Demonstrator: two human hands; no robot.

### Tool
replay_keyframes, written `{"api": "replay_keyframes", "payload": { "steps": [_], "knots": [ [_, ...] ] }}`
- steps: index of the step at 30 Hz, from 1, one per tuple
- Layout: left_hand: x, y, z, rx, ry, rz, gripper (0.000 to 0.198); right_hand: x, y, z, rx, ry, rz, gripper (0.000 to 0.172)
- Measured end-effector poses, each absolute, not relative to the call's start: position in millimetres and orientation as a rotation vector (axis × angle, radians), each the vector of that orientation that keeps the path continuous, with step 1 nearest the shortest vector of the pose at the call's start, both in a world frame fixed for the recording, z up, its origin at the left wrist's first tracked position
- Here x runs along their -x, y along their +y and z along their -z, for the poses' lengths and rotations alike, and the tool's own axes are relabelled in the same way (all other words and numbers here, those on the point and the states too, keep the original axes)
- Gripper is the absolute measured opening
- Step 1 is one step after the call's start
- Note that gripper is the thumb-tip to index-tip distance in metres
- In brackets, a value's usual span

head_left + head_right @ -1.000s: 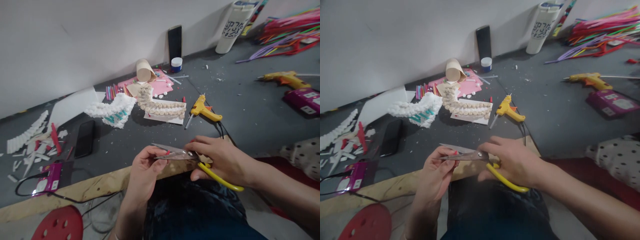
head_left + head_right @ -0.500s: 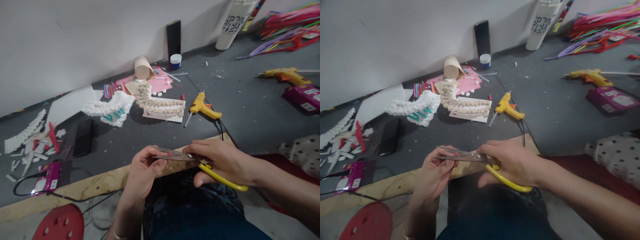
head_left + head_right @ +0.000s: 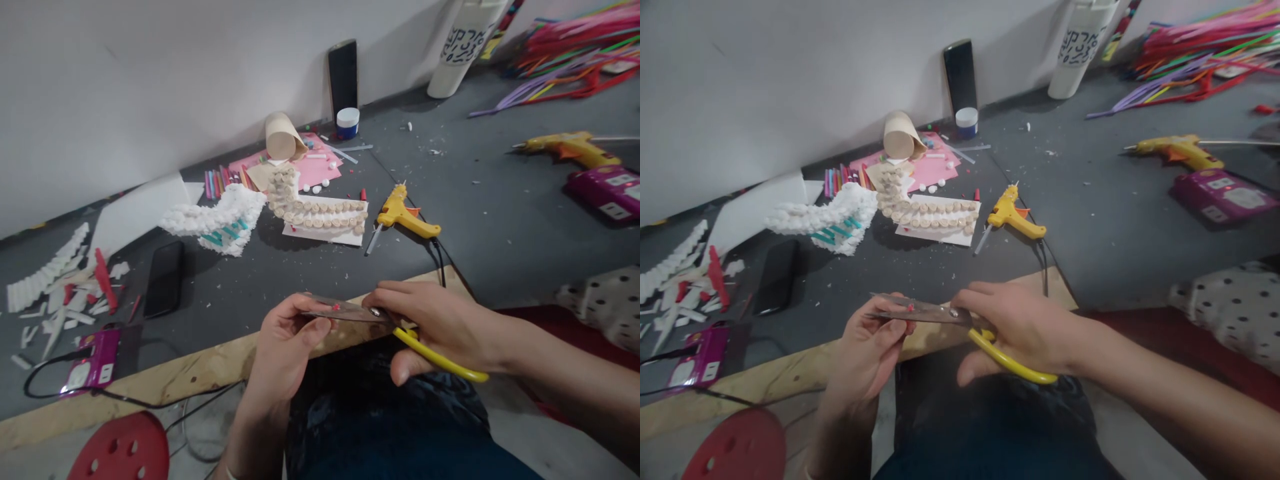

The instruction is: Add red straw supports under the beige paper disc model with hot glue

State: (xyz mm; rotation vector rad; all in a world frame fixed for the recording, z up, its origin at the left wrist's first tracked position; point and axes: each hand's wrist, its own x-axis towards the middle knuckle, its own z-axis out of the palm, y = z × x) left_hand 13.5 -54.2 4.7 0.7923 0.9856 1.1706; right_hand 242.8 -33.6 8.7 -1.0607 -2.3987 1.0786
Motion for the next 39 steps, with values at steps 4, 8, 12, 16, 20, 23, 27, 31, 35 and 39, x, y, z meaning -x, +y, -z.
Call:
{"api": "replay_keyframes", "payload": {
  "steps": [4,8,12,16,20,23,27,31,35,39],
  "knots": [
    [-15.2,-54.0,-6.1,-0.79,0.98,-1.176,0.014,-242.6,-34.2,-8.1,1.035,-2.402,-1.065,0.073],
    [-14.4,-55.1,-5.7,-0.774,1.002,-1.176,0.015,-243.6,-34.8,-9.9,1.031,-2.396,-1.099,0.07],
    [-13.7,-56.9,-3.7,-0.768,0.993,-1.166,0.014,-244.7,-34.7,-10.1,1.032,-2.378,-1.168,0.069],
    [-14.9,-57.5,-3.8,-0.773,0.995,-1.164,0.014,-245.2,-34.9,-7.9,1.041,-2.366,-1.182,0.071],
    [-15.6,-57.1,-5.4,-0.8,0.98,-1.16,0.013,-245.2,-35.2,-4.9,1.035,-2.361,-1.136,0.073],
    [-15.4,-57.0,-5.9,-0.817,0.955,-1.151,0.011,-245.5,-35.4,-4.4,1.018,-2.357,-1.131,0.073],
    [-15.5,-56.9,-5.6,-0.816,0.955,-1.149,0.012,-246.0,-35.8,-5.9,0.98,-2.357,-1.179,0.071],
    [-15.4,-56.9,-5.1,-0.81,0.992,-1.149,0.013,-245.5,-35.0,-7.0,0.97,-2.362,-1.191,0.072],
    [-15.1,-57.9,-4.5,-0.795,1.015,-1.153,0.014,-245.0,-34.3,-7.1,0.988,-2.382,-1.175,0.072],
    [-15.1,-58.7,-4.8,-0.802,0.996,-1.142,0.013,-245.1,-34.7,-5.1,1.003,-2.373,-1.147,0.071]
  ]
}}
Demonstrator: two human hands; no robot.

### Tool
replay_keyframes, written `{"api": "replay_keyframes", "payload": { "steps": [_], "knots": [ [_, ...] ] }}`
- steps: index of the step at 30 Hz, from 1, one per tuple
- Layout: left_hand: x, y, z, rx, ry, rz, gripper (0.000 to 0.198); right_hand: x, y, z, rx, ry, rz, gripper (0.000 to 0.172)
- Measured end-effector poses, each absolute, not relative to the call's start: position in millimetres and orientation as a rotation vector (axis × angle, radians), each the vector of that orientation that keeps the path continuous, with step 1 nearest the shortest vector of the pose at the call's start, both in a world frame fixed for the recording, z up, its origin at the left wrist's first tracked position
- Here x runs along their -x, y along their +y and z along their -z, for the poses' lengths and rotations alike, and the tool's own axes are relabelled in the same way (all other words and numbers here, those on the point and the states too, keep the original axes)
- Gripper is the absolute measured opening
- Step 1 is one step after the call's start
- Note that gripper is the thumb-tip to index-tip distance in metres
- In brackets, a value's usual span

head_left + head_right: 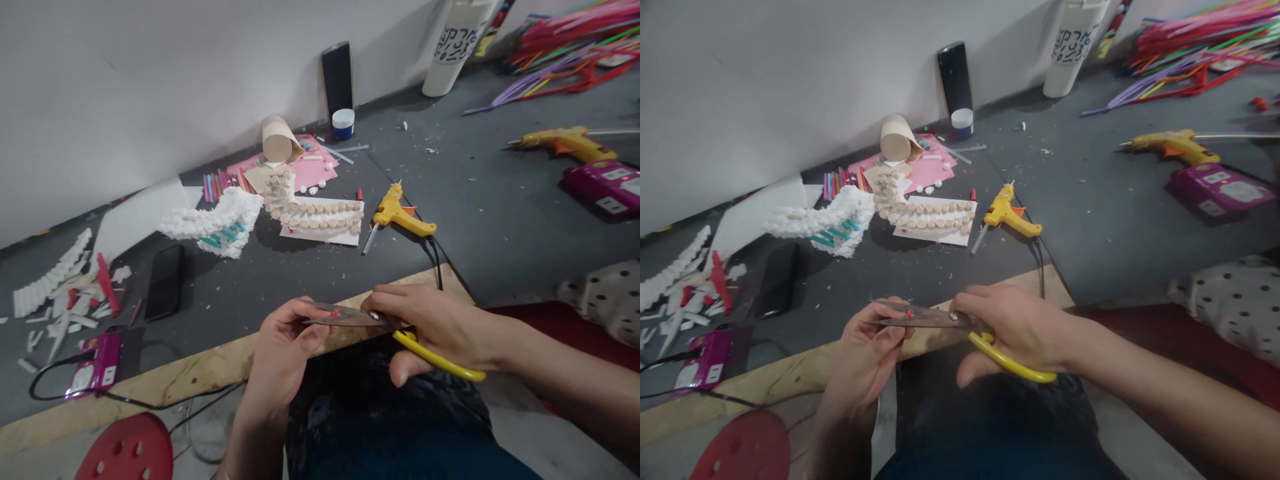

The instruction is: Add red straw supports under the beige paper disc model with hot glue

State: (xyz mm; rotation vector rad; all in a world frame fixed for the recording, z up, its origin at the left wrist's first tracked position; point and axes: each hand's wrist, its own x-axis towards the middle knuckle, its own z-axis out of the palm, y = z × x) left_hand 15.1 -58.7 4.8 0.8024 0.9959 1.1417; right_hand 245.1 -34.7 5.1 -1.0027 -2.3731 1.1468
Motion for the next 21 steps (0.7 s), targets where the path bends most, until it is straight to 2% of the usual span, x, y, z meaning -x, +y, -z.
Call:
{"api": "replay_keyframes", "payload": {
  "steps": [21],
  "knots": [
    [-22.2,-55.2,-0.8,-0.806,0.97,-1.102,0.011,-247.5,-38.0,10.0,1.011,-2.362,-0.971,0.061]
  ]
}}
